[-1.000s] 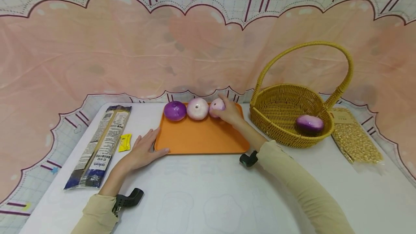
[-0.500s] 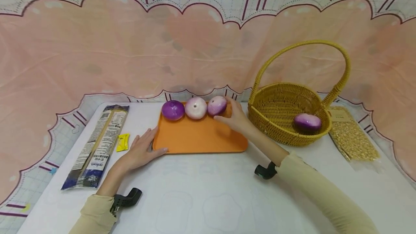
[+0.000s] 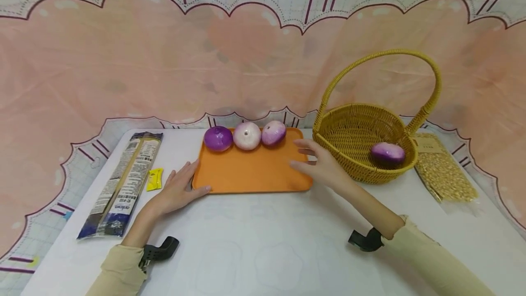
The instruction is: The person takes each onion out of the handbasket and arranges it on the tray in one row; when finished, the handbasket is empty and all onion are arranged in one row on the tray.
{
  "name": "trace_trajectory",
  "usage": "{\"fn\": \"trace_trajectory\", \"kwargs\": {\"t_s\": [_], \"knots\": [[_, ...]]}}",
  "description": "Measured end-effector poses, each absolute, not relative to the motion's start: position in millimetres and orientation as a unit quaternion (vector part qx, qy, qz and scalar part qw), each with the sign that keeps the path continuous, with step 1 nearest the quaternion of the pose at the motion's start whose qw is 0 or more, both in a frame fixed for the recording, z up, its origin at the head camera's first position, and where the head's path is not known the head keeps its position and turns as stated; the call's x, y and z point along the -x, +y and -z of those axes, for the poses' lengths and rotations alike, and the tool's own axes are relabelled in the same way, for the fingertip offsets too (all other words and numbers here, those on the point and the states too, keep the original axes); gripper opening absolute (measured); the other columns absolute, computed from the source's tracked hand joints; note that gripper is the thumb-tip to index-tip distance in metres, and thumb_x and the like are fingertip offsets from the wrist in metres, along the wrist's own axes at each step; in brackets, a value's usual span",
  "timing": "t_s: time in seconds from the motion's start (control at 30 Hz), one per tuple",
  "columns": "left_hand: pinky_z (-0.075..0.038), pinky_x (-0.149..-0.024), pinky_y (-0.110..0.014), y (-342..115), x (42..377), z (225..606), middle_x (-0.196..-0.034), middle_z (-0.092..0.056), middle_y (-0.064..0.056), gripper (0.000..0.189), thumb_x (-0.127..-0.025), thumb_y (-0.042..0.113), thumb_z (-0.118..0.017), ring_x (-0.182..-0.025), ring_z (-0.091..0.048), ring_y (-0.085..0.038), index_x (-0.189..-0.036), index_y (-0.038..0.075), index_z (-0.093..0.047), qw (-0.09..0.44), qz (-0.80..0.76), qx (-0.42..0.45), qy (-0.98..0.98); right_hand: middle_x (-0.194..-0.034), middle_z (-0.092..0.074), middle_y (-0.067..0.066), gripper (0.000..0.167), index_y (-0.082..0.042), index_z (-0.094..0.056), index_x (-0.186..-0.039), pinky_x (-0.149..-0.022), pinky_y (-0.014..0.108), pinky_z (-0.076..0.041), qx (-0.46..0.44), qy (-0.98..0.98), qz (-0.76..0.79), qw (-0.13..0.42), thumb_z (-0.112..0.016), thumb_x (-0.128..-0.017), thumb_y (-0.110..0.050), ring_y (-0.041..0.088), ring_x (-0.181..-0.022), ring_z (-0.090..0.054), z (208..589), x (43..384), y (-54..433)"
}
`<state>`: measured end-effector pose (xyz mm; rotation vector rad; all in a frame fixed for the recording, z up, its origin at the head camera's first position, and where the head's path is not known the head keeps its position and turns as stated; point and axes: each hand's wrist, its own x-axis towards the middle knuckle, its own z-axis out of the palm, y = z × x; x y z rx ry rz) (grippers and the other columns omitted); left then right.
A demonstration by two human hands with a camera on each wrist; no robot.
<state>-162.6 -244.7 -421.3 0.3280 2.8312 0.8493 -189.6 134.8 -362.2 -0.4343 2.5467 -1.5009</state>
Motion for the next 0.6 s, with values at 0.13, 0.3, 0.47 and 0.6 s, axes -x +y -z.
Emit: {"fn": "trace_trajectory", "kwargs": {"t_s": [0.13, 0.3, 0.47, 0.6], "knots": [[0.004, -0.119, -0.064, -244.6, 162.9, 419.5, -0.159, -0.016, -0.028, 0.096, -0.09, 0.055, -0.059, -0.149, -0.007, -0.046, -0.155, 0.002, -0.014, 0.083, -0.283, -0.112, 0.949, -0.146, -0.048, 0.013, 0.059, -0.012, -0.047, -0.14, -0.108, 0.052, -0.044, 0.149, 0.846, 0.506, 0.079, -0.071, -0.089, -0.028, 0.035, -0.135, -0.047, 362.5, 180.8, 148.7], [0.005, -0.119, -0.063, -245.0, 164.0, 420.5, -0.16, -0.015, -0.027, 0.096, -0.09, 0.056, -0.059, -0.149, -0.006, -0.045, -0.155, 0.002, -0.013, 0.084, -0.281, -0.11, 0.95, -0.148, -0.046, 0.014, 0.06, -0.011, -0.045, -0.142, -0.108, 0.052, -0.044, 0.14, 0.846, 0.508, 0.085, -0.07, -0.09, -0.026, 0.035, -0.135, -0.047, 363.1, 175.4, 161.2], [0.005, -0.118, -0.064, -244.7, 162.8, 420.6, -0.159, -0.015, -0.029, 0.097, -0.09, 0.056, -0.059, -0.149, -0.007, -0.046, -0.155, 0.001, -0.014, 0.082, -0.285, -0.111, 0.948, -0.148, -0.046, 0.015, 0.057, -0.009, -0.046, -0.142, -0.11, 0.052, -0.042, 0.13, 0.847, 0.509, 0.08, -0.068, -0.091, -0.023, 0.035, -0.134, -0.048, 362.0, 175.6, 167.6], [0.005, -0.118, -0.064, -243.4, 161.7, 420.6, -0.159, -0.016, -0.028, 0.096, -0.09, 0.055, -0.059, -0.149, -0.007, -0.046, -0.155, 0.001, -0.014, 0.082, -0.288, -0.111, 0.948, -0.147, -0.048, 0.014, 0.055, -0.008, -0.046, -0.141, -0.112, 0.053, -0.04, 0.132, 0.848, 0.508, 0.068, -0.066, -0.093, -0.025, 0.035, -0.135, -0.047, 359.0, 176.5, 171.3]]}}
